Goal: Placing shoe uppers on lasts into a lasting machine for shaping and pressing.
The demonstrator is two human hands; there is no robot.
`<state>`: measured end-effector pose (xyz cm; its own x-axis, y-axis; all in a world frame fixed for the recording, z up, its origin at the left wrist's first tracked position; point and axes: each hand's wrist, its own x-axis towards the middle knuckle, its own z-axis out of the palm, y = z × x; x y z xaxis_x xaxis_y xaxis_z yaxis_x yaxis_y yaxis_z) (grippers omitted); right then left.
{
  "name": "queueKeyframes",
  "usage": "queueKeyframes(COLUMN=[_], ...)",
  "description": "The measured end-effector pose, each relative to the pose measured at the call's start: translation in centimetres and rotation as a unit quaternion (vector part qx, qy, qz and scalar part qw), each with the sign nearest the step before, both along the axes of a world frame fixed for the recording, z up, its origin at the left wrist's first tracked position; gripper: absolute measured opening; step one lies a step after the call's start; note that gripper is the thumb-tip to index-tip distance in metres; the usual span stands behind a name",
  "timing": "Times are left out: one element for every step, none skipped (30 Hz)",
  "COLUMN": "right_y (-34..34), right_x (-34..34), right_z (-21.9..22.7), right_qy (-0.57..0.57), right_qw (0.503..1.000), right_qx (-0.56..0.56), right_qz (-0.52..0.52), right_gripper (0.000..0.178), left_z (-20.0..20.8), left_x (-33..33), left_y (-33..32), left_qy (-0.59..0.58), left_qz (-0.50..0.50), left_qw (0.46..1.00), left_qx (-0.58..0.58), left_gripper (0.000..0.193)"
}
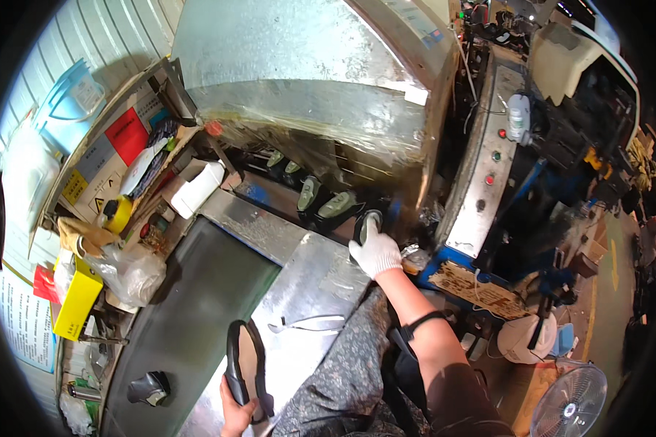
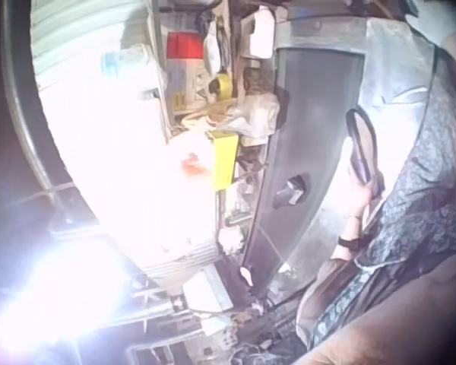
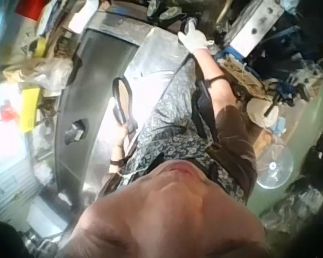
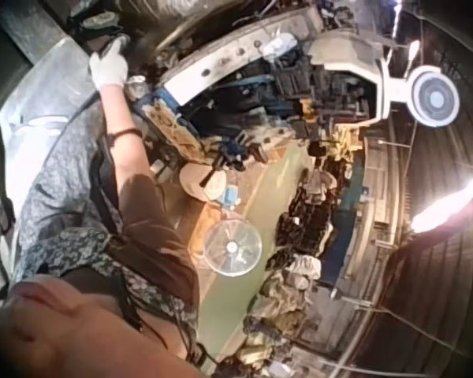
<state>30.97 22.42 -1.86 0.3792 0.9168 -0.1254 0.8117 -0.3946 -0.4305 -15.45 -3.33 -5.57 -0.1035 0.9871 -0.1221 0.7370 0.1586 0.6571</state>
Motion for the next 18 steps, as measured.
queueKeyframes(right_y=[3.1,5.7,7.8,8.7,9.3,9.4,8.7,7.5,6.0,3.5,1.2,-2.0,-5.2,-9.0,-13.2,-16.8,-20.2,-23.7], right_x=[0.0,0.3,0.7,1.3,1.9,1.8,1.9,1.4,0.5,-1.0,-2.3,-4.0,-5.9,-6.9,-7.5,-8.7,-9.3,-9.8], right_z=[-1.5,-3.0,-4.2,-5.2,-5.7,-5.9,-5.5,-4.9,-3.8,-2.5,-0.8,0.8,2.4,4.0,5.4,6.3,6.8,6.9], right_qy=[-0.019,0.027,0.061,0.111,0.150,0.159,0.154,0.057,-0.034,-0.078,0.013,0.089,0.116,0.029,-0.005,0.089,0.085,0.220], right_qw=[1.000,0.999,0.997,0.993,0.988,0.987,0.987,0.993,0.990,0.968,0.949,0.907,0.880,0.790,0.762,0.786,0.757,0.742], right_qx=[0.008,0.032,0.018,0.018,0.012,0.024,0.038,0.073,0.077,0.165,0.183,0.232,0.205,0.352,0.367,0.280,0.261,0.183], right_qz=[0.006,-0.011,-0.034,-0.020,-0.018,-0.021,-0.006,0.069,0.115,0.172,0.255,0.340,0.412,0.501,0.533,0.543,0.593,0.607], right_gripper=[0.085,0.084,0.097,0.105,0.113,0.127,0.112,0.099,0.086,0.059,0.048,0.043,0.045,0.045,0.053,0.058,0.061,0.062], left_z=[0.6,1.2,1.8,2.6,3.3,3.9,4.6,5.2,5.8,6.6,7.3,8.2,8.9,9.5,9.9,10.1,10.1,9.8], left_x=[0.3,0.8,1.4,1.8,2.2,2.6,2.5,2.5,2.4,1.5,0.9,0.1,-0.7,-1.1,-1.5,-1.7,-1.5,-1.1], left_y=[0.0,0.0,0.0,-0.1,0.0,0.2,0.6,0.6,0.6,1.3,1.6,1.4,1.1,0.7,0.0,-0.4,-1.1,-1.6], left_qy=[0.031,0.033,-0.041,-0.114,-0.188,-0.200,-0.212,-0.251,-0.256,-0.209,-0.150,-0.274,-0.390,-0.420,-0.455,-0.459,-0.471,-0.480], left_qz=[0.008,0.001,0.028,0.052,0.074,0.085,0.095,0.083,0.085,0.053,0.039,0.012,-0.004,-0.019,-0.033,-0.116,-0.169,-0.171], left_qw=[0.999,0.999,0.999,0.990,0.975,0.969,0.962,0.959,0.958,0.970,0.978,0.943,0.880,0.833,0.777,0.747,0.715,0.699], left_qx=[-0.006,0.019,-0.020,-0.058,-0.093,-0.120,-0.143,-0.103,-0.100,-0.109,-0.143,-0.187,-0.270,-0.360,-0.434,-0.467,-0.488,-0.502], left_gripper=[0.110,0.110,0.104,0.098,0.093,0.097,0.101,0.068,0.068,0.085,0.103,0.093,0.086,0.083,0.081,0.074,0.072,0.075])
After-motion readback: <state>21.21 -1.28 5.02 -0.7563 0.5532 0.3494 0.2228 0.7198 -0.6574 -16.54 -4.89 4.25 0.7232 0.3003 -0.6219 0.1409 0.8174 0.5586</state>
